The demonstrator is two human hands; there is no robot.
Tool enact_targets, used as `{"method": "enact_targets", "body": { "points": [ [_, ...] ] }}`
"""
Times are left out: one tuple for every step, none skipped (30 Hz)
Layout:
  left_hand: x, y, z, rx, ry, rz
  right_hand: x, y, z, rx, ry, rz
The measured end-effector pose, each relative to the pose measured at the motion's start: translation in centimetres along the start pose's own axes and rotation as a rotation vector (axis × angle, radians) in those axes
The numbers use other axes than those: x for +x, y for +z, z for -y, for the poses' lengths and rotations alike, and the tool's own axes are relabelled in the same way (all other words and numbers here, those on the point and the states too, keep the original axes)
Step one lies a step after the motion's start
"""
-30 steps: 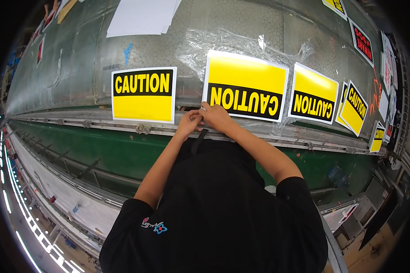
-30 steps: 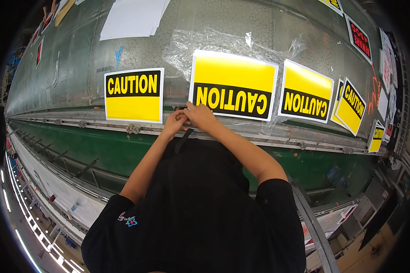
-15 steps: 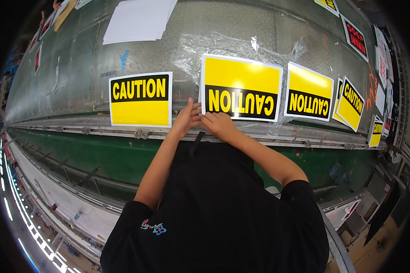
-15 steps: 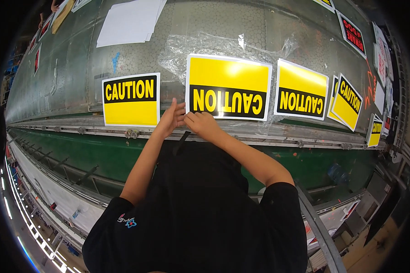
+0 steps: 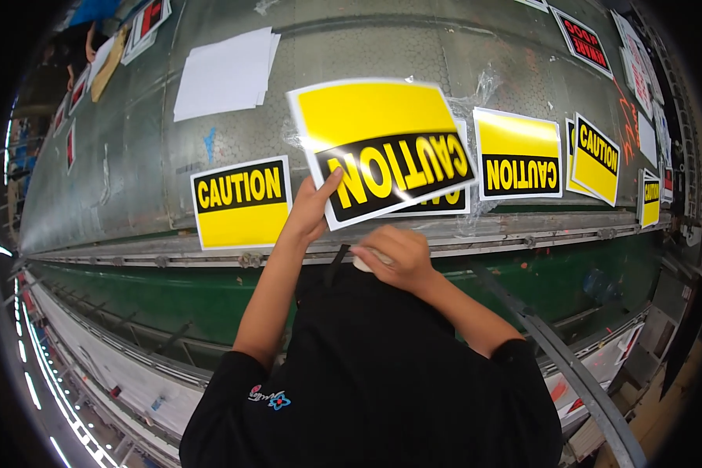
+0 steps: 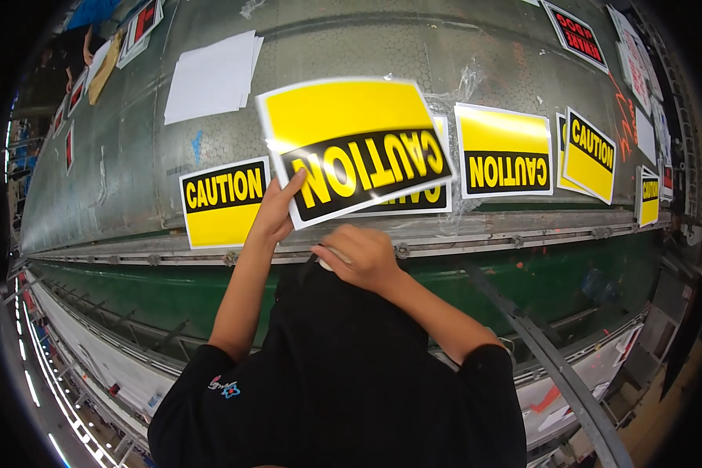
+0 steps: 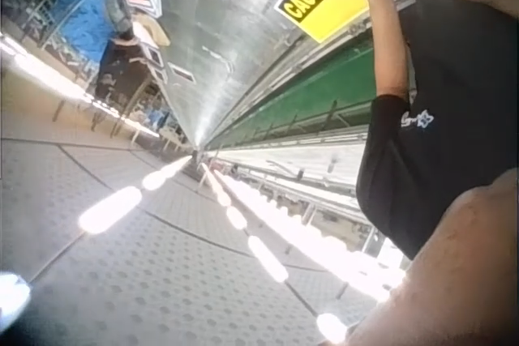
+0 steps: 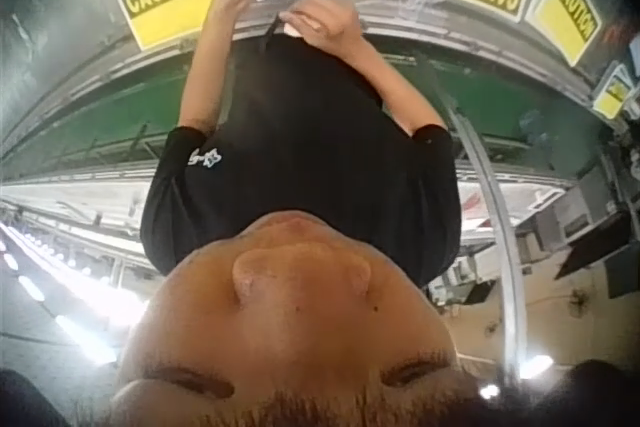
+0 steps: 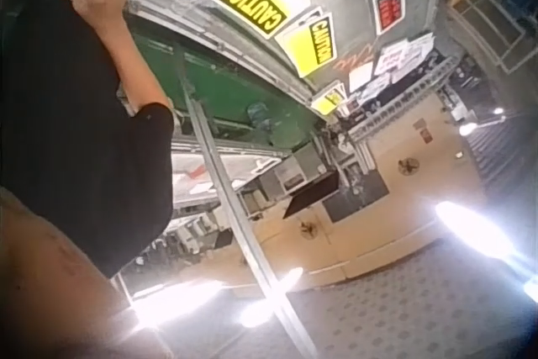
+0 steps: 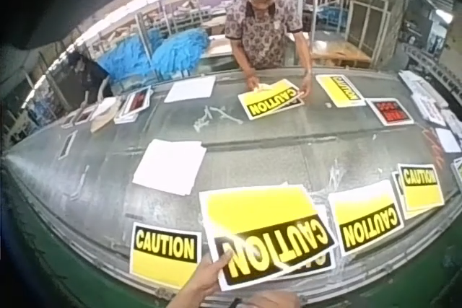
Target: Applying and smoothing out large 'CAUTION' signs onto a curved industrial surface using a cloth.
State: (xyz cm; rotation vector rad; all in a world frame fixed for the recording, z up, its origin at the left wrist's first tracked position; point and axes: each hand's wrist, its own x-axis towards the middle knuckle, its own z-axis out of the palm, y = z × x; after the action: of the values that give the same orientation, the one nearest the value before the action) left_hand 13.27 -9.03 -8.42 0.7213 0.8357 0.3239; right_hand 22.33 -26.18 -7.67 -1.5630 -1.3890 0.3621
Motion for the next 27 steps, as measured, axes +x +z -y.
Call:
{"method": "enact_targets", "body": {
  "points": [
    [-0.8, 0.7, -0.8, -0.042, 0.056, -0.009, -0.4, -0.8, 0.3, 0.114, 0.187, 0.062],
    [-1.3, 0.9, -1.0, -0.088, 0.107, -0.010, -0.2, -1.2, 0.3, 0.122, 0.179, 0.048],
    [-1.9, 1.4, -1.2, -0.139, 0.150, 0.009, 0.1, -1.6, 0.4, 0.336, 0.365, -0.066],
    [-2.6, 2.3, -1.4, -0.152, 0.185, 0.042, 0.4, -2.1, 0.6, 0.551, 0.549, -0.177],
    [-3.4, 3.4, -1.5, -0.165, 0.217, 0.075, 1.0, -2.8, 0.8, 0.624, 0.619, -0.258],
    [-4.2, 4.0, -1.6, -0.149, 0.192, 0.105, 1.8, -2.9, 0.7, 0.664, 0.622, -0.354],
    [-4.6, 4.1, -1.0, -0.088, 0.212, 0.108, 2.6, -3.2, 0.6, 0.700, 0.627, -0.454],
    [-4.7, 3.2, 0.0, 0.106, 0.270, 0.102, 3.3, -4.3, 0.4, 0.670, 0.647, -0.364],
    [-5.0, 2.3, 0.7, 0.299, 0.328, 0.096, 4.1, -5.5, 0.2, 0.637, 0.665, -0.273],
    [-6.0, 3.1, -1.3, 0.672, 0.304, 0.161, 4.7, -6.3, 0.0, 0.682, 0.641, -0.375],
    [-6.2, 1.8, -1.7, 0.680, 0.303, 0.176, 5.2, -7.7, -0.5, 0.711, 0.615, -0.325],
    [-6.1, -0.2, -1.6, 0.678, 0.207, 0.246, 5.2, -8.7, -1.7, 0.699, 0.584, -0.251],
    [-5.9, -2.5, -1.6, 0.678, 0.107, 0.316, 5.1, -10.0, -3.0, 0.687, 0.555, -0.181],
    [-5.7, -6.3, -0.8, 0.698, 0.162, 0.161, 4.9, -11.3, -4.1, 0.579, 0.493, -0.085],
    [-5.6, -9.9, -0.3, 0.712, 0.214, 0.007, 5.5, -12.8, -3.9, 0.582, 0.486, 0.024],
    [-5.4, -11.3, -0.9, 0.577, 0.170, -0.009, 5.8, -13.6, -4.1, 0.585, 0.500, 0.056],
    [-5.8, -11.8, -1.6, 0.456, 0.129, -0.046, 5.8, -14.0, -4.9, 0.609, 0.503, 0.092],
    [-6.2, -12.0, -1.9, 0.483, 0.120, -0.045, 5.8, -14.3, -5.6, 0.653, 0.506, 0.159],
    [-6.7, -11.9, -2.5, 0.219, 0.186, 0.063, 6.2, -14.3, -5.9, 0.722, 0.520, 0.227],
    [-7.4, -11.6, -2.9, -0.052, 0.249, 0.156, 6.8, -14.5, -6.2, 0.671, 0.522, 0.310],
    [-7.5, -11.1, -3.1, -0.044, 0.234, 0.150, 7.2, -14.5, -6.5, 0.621, 0.523, 0.394],
    [-7.5, -10.0, -3.2, -0.021, 0.325, 0.331, 7.6, -13.7, -6.4, 0.613, 0.448, 0.357],
    [-7.5, -8.6, -3.2, 0.002, 0.416, 0.512, 7.9, -13.4, -6.6, 0.652, 0.419, 0.358],
    [-7.9, -6.5, -3.3, -0.064, 0.386, 0.547, 8.1, -13.3, -6.5, 0.644, 0.452, 0.380],
    [-8.1, -6.4, -2.9, -0.059, 0.385, 0.543, 8.4, -13.5, -6.3, 0.631, 0.481, 0.395],
    [-8.6, -6.5, -2.7, 0.120, 0.306, 0.277, 8.5, -13.5, -6.4, 0.638, 0.479, 0.394],
    [-8.9, -6.3, -2.3, 0.296, 0.223, 0.010, 8.4, -13.6, -6.5, 0.605, 0.468, 0.380]
  ]
}}
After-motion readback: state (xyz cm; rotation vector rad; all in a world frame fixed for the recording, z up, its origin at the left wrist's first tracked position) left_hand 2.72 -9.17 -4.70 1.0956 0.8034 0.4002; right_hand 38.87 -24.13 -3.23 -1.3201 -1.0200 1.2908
